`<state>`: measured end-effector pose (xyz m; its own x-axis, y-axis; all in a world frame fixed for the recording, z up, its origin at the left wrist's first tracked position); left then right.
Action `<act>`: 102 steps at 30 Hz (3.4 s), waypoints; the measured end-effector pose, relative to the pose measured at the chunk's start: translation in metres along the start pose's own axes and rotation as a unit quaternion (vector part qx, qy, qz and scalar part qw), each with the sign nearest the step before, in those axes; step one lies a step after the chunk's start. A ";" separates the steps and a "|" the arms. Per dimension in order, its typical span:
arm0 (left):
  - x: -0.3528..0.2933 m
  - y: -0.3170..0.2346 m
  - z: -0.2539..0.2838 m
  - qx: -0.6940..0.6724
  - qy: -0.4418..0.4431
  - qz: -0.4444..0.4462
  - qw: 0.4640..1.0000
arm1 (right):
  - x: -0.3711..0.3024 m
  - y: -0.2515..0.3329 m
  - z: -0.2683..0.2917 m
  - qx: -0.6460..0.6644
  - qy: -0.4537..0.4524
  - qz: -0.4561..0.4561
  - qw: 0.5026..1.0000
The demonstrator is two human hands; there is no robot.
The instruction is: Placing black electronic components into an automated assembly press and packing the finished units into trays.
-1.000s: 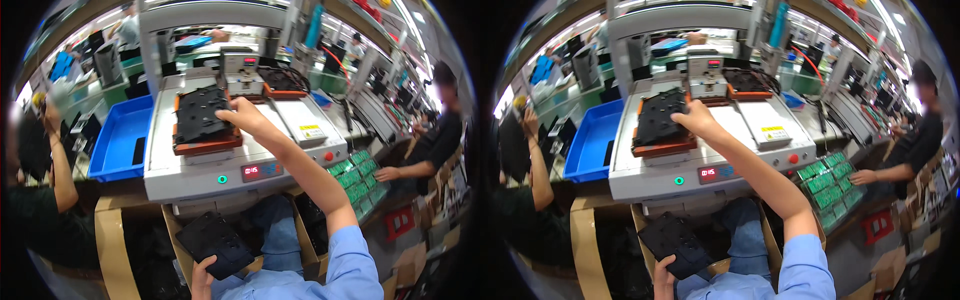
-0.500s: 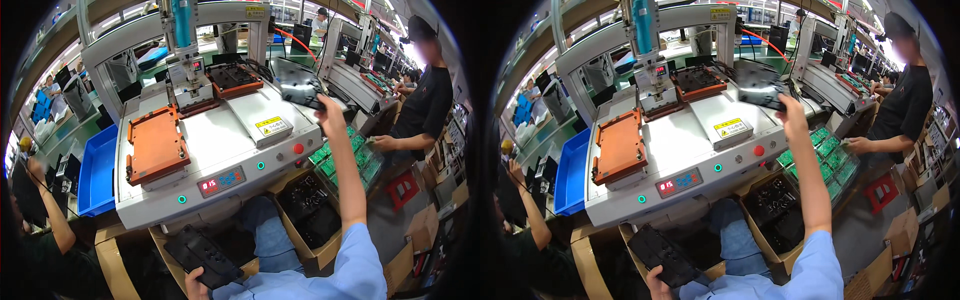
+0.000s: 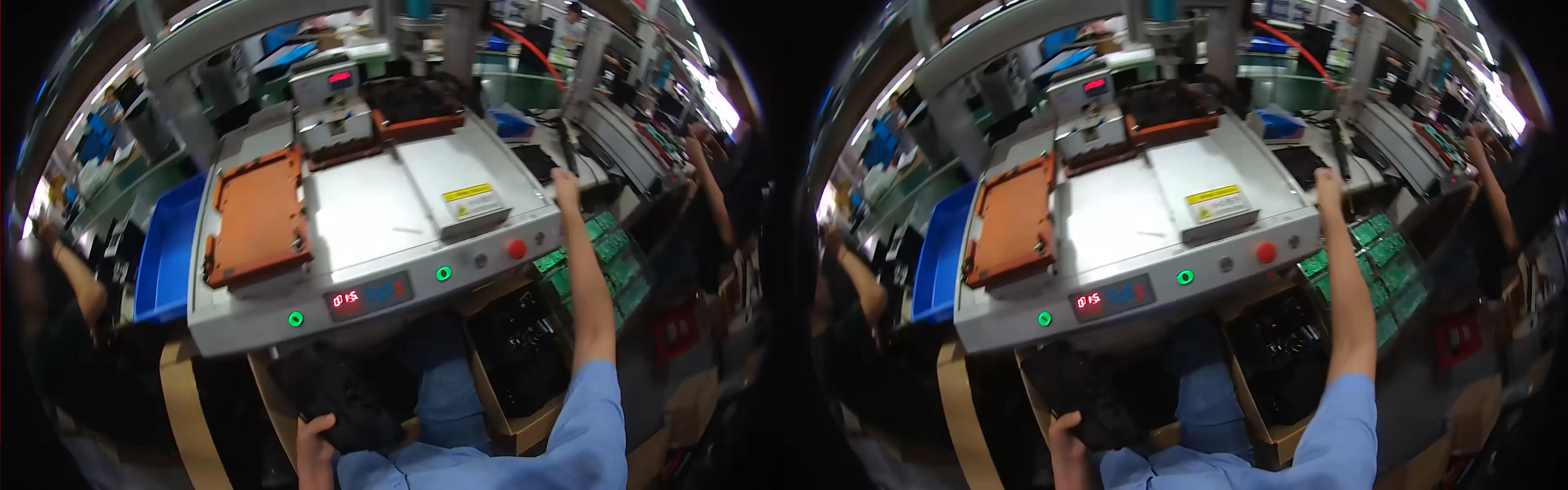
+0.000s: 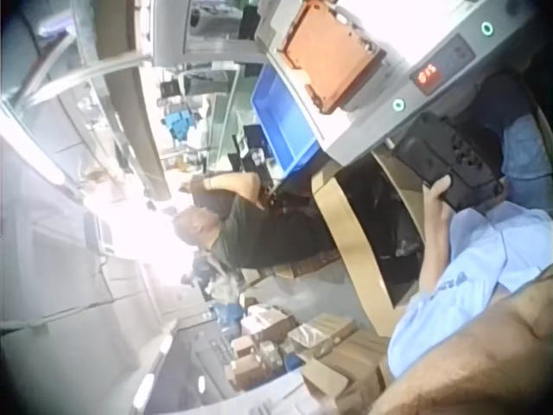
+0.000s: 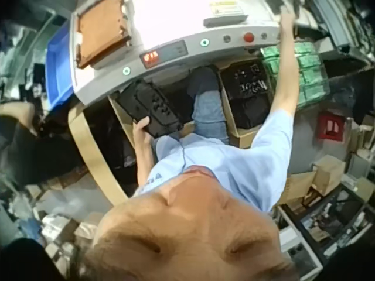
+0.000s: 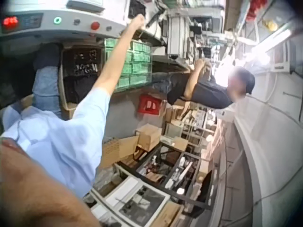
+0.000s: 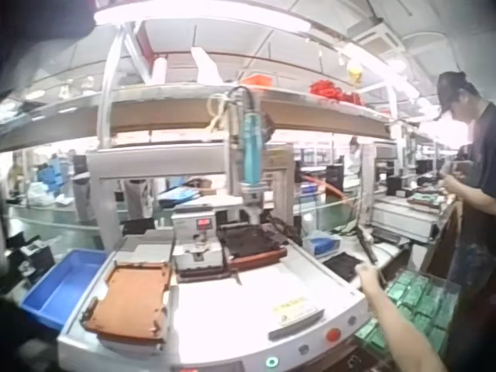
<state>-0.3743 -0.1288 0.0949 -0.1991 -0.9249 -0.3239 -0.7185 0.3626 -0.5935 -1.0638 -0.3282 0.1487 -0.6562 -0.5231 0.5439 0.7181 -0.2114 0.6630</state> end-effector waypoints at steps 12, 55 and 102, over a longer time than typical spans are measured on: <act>-0.006 -0.015 -0.009 0.069 0.047 0.035 0.996 | -0.363 0.379 0.087 0.206 0.659 0.145 0.709; -0.044 -0.052 0.203 0.034 -0.133 -0.156 0.978 | -0.188 0.509 -0.133 -0.027 0.278 0.261 0.924; -0.029 -0.003 0.433 0.611 -0.277 -0.189 0.717 | -0.454 0.435 -0.002 0.078 0.145 0.400 0.902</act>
<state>-0.0775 -0.0535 -0.2130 0.3947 -0.9187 -0.0113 0.5358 0.2401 -0.8095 -0.4528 -0.1843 0.1892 0.1622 -0.6557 0.7374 0.8784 0.4364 0.1949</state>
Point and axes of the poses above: each hand's wrist, its own x-axis towards the middle knuckle, its own z-axis out of the back of the hand, y = z × x, the point moved 6 cm from there along x, towards the middle knuckle
